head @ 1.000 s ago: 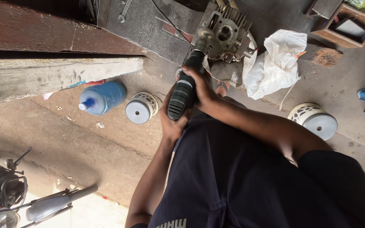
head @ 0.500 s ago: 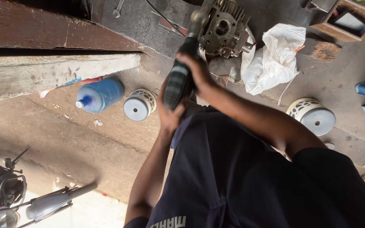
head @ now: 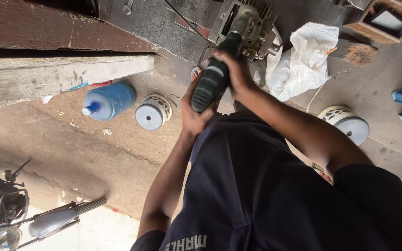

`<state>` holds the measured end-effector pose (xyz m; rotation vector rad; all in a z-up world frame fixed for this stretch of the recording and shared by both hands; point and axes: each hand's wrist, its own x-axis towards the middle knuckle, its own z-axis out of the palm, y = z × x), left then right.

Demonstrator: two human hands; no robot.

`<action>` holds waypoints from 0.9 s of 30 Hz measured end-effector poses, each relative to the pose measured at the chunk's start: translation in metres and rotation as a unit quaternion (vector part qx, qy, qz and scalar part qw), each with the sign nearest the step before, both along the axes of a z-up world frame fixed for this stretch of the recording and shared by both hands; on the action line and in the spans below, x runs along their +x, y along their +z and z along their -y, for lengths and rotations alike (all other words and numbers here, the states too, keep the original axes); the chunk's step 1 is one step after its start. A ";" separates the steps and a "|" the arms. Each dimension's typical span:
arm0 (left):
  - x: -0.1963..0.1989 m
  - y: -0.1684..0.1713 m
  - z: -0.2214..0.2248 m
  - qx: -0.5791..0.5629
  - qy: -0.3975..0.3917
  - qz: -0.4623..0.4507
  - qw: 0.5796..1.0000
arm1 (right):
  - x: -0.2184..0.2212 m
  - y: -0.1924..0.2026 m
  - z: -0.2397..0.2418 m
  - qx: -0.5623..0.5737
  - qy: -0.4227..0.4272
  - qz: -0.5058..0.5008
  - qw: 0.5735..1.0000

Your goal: Repairing a motorcycle engine block using a power drill and cleaning parts with a rag.

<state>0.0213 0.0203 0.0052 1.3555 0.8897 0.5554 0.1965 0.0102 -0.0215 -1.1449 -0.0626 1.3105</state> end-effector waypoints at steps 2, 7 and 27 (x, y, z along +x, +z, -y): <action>0.004 -0.001 -0.002 0.035 -0.026 -0.024 0.999 | 0.006 0.003 0.001 -0.024 -0.013 -0.025 0.999; -0.013 0.002 0.015 0.022 -0.019 0.011 1.000 | -0.014 -0.011 0.014 -0.007 -0.014 0.002 1.000; 0.022 0.000 0.011 0.009 0.005 -0.026 1.000 | 0.016 -0.007 0.003 -0.064 0.007 0.020 0.998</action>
